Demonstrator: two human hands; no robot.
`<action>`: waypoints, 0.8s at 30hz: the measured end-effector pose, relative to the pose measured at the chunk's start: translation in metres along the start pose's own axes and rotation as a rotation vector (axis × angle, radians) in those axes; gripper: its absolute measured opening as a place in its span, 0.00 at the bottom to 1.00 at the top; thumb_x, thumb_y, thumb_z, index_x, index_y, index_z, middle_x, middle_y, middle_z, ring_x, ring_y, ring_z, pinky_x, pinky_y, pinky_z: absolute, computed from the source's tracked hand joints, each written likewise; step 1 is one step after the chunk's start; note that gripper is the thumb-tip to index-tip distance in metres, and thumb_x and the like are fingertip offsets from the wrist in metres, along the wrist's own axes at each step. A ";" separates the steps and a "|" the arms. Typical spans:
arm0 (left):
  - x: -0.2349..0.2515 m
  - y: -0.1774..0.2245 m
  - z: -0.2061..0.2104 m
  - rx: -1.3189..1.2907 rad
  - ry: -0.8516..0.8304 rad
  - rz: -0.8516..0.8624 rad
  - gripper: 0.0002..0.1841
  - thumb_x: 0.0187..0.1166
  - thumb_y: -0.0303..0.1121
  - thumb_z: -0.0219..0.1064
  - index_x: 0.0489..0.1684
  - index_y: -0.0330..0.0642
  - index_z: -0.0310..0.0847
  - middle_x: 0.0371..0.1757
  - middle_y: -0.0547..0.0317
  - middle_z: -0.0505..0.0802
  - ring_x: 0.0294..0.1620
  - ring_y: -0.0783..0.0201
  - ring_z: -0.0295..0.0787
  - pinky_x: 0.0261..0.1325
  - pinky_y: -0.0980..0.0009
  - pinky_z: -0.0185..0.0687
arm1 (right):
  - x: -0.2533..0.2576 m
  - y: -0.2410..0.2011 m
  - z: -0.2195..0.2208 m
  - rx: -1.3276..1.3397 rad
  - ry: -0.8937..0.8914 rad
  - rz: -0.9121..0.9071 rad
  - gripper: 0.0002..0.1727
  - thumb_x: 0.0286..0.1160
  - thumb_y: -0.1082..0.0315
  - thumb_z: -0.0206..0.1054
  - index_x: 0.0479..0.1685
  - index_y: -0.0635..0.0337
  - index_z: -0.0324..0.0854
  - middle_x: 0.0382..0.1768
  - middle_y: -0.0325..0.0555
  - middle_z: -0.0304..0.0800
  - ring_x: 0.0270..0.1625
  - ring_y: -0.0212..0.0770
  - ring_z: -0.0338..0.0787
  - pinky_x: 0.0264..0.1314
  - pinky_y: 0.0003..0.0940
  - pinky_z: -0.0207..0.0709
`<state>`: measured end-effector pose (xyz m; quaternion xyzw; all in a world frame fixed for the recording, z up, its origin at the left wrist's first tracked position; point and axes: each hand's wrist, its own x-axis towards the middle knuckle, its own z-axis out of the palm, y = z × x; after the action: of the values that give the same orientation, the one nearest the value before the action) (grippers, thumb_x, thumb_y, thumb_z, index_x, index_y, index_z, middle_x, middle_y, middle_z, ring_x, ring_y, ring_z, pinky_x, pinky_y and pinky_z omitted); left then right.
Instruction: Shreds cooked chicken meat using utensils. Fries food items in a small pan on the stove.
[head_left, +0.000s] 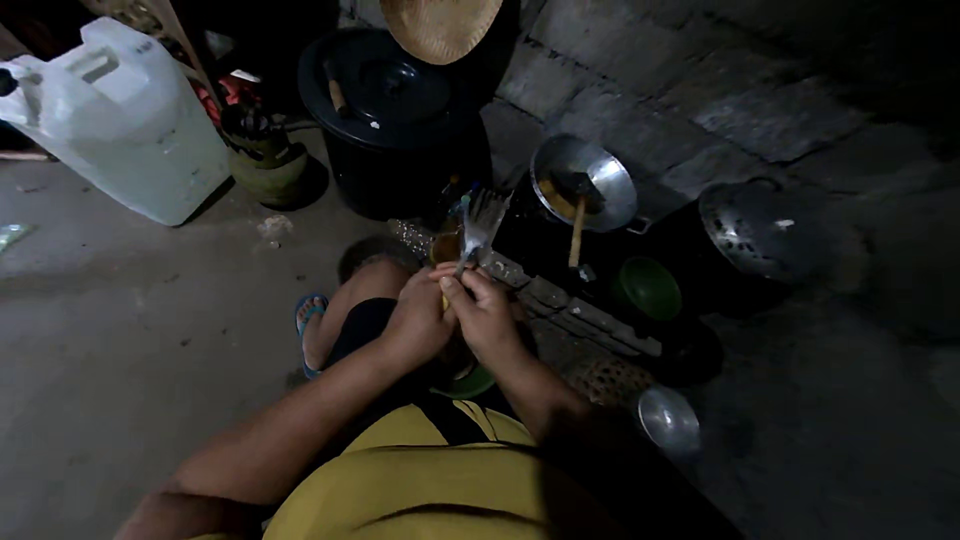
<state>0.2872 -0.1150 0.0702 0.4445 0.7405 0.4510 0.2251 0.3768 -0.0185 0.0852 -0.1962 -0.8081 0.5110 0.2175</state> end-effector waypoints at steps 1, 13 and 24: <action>0.001 0.001 0.000 -0.020 -0.034 0.005 0.17 0.81 0.38 0.68 0.58 0.33 0.85 0.62 0.43 0.87 0.70 0.49 0.81 0.75 0.48 0.74 | 0.000 -0.001 -0.007 0.026 0.018 -0.004 0.16 0.90 0.64 0.56 0.50 0.62 0.91 0.62 0.43 0.91 0.69 0.34 0.86 0.72 0.35 0.80; -0.005 -0.057 -0.018 0.267 -0.290 0.004 0.39 0.62 0.56 0.83 0.75 0.52 0.78 0.96 0.45 0.49 0.97 0.44 0.36 0.92 0.43 0.45 | -0.036 -0.009 -0.085 -1.045 -0.485 0.154 0.33 0.85 0.76 0.54 0.86 0.32 0.74 0.66 0.61 0.88 0.71 0.67 0.84 0.69 0.64 0.79; 0.007 -0.057 0.008 0.341 -0.361 -0.051 0.36 0.61 0.54 0.84 0.71 0.55 0.78 0.97 0.48 0.46 0.97 0.43 0.30 0.91 0.33 0.32 | -0.079 0.032 -0.088 -1.095 -0.195 -0.296 0.33 0.68 0.80 0.61 0.69 0.36 0.89 0.37 0.56 0.91 0.40 0.61 0.92 0.36 0.53 0.86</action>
<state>0.2640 -0.1169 0.0169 0.5305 0.7648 0.2270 0.2866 0.4940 0.0166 0.0778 -0.1169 -0.9901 -0.0021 0.0777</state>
